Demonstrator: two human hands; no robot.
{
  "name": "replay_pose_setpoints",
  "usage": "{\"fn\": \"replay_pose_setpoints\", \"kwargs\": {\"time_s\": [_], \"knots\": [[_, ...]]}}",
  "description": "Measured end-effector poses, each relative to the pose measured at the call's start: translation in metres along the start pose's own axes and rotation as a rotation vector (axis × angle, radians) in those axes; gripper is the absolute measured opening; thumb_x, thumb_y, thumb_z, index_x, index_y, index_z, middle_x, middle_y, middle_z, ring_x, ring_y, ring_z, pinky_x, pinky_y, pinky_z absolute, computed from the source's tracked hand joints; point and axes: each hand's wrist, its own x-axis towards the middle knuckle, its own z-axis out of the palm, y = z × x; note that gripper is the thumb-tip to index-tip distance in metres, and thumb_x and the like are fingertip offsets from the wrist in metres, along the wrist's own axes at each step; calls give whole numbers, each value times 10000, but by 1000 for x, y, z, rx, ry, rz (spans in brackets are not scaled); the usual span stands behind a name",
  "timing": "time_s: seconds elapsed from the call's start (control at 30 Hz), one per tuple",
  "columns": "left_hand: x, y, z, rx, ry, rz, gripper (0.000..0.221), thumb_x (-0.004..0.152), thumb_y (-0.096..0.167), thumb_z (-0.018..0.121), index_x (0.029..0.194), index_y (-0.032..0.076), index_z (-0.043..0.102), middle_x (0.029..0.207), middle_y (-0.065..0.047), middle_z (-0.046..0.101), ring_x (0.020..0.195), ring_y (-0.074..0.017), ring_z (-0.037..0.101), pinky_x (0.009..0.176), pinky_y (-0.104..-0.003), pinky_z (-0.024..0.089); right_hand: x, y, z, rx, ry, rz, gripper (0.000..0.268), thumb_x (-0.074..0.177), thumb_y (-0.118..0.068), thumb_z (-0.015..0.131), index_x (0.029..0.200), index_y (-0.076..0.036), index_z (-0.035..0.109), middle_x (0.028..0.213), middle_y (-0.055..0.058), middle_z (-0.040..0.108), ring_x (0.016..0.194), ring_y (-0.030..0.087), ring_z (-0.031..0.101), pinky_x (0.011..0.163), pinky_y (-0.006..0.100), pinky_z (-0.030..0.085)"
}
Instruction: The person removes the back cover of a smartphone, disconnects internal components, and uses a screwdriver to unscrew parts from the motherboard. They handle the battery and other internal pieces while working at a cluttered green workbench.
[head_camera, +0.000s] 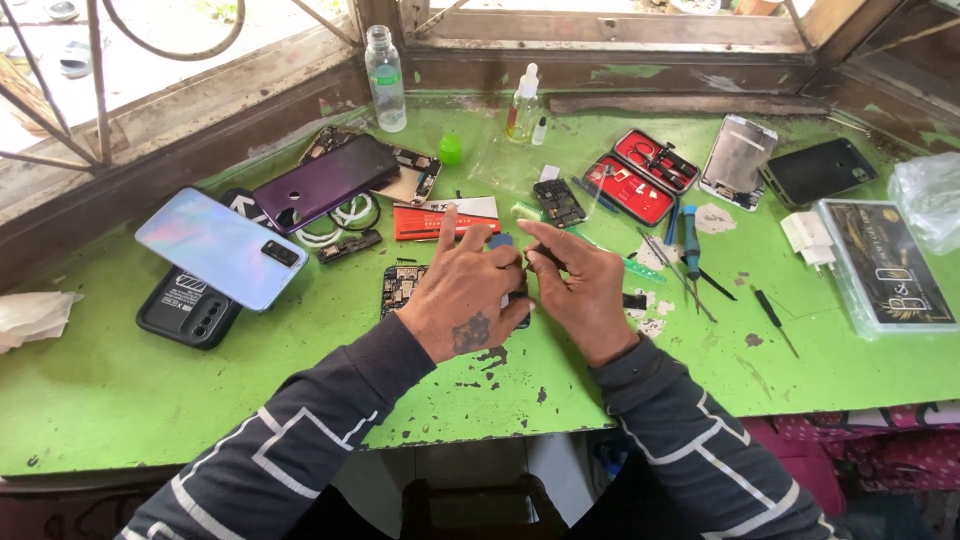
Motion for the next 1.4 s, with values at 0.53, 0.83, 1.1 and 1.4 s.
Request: {"fn": "replay_pose_setpoints", "kwargs": {"time_s": [0.53, 0.83, 1.1, 1.4], "knots": [[20, -5, 43, 9, 90, -133, 219, 825, 312, 719, 1014, 224, 786, 935, -1, 779, 1054, -297, 620, 1157, -706, 250, -6, 6, 4, -32, 46, 56, 437, 886, 105, 681, 1260, -113, 741, 851, 168, 771, 731, 318, 767, 599, 409, 649], [22, -4, 54, 89, 199, -80, 175, 816, 279, 723, 973, 239, 789, 901, -4, 782, 998, -281, 619, 1141, -672, 285, -5, 6, 2, -58, 63, 86, 475, 889, 100, 654, 1283, -156, 725, 852, 148, 783, 739, 326, 773, 656, 441, 655], [12, 7, 29, 59, 217, -52, 238, 732, 378, 758, 860, 180, 788, 842, -56, 769, 949, -326, 610, 1125, -705, 285, -6, 11, 6, -78, 76, 85, 440, 896, 65, 650, 1265, -163, 725, 853, 115, 784, 748, 313, 773, 666, 436, 641], [8, 13, 3, 60, -12, -90, 443, 789, 574, 753, 967, 170, 787, 953, -39, 777, 1040, -327, 604, 1168, -715, 241, -8, 16, 8, -53, 63, 93, 421, 902, 87, 628, 1249, -129, 728, 837, 115, 768, 702, 284, 775, 585, 406, 659]]}}
